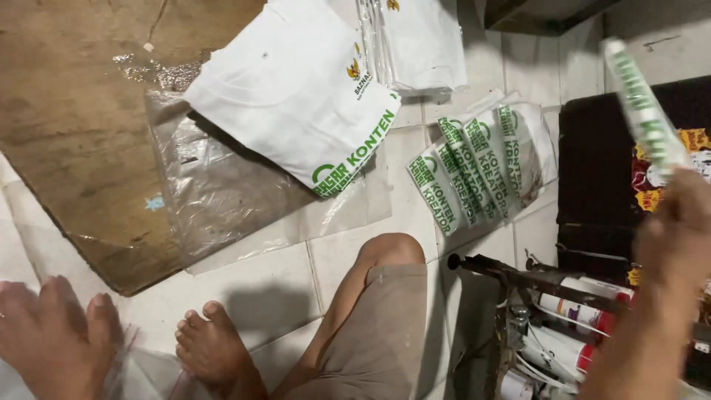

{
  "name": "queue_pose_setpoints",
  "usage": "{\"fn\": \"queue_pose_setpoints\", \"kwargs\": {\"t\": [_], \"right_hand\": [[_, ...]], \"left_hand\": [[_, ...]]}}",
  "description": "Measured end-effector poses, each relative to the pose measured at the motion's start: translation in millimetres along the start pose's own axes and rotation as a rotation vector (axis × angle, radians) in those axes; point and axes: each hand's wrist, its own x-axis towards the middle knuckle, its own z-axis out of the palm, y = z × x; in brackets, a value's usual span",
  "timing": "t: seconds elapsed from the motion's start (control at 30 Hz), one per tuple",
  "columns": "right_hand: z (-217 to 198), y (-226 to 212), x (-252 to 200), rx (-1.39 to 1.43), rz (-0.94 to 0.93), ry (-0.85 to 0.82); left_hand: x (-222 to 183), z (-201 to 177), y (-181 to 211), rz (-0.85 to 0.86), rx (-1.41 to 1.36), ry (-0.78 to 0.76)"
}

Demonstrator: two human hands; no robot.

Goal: Folding white t-shirts and packaging them into clear plastic adhesive bags on the floor.

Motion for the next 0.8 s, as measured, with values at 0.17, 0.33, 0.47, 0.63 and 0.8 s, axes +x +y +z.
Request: {"fn": "queue_pose_setpoints", "kwargs": {"t": [0.17, 0.33, 0.47, 0.63, 0.8], "right_hand": [[-38, -185, 7, 1.009, 0.559, -0.625], [-75, -286, -8, 1.226, 0.459, -0.747], [-209, -333, 49, 1.804, 0.424, -0.524], [-287, -407, 100, 2.172, 0.829, -0.892], [-287, -431, 105, 2.189, 1.069, -0.984]], "left_hand": [[13, 2, 19, -0.023, -0.036, -0.085], [13, 11, 23, -0.034, -0.141, -0.100], [40, 13, 45, -0.025, -0.235, -0.102], [116, 13, 106, 0.118, -0.327, -0.150], [166, 34, 157, 0.282, -0.394, -0.105]]}}
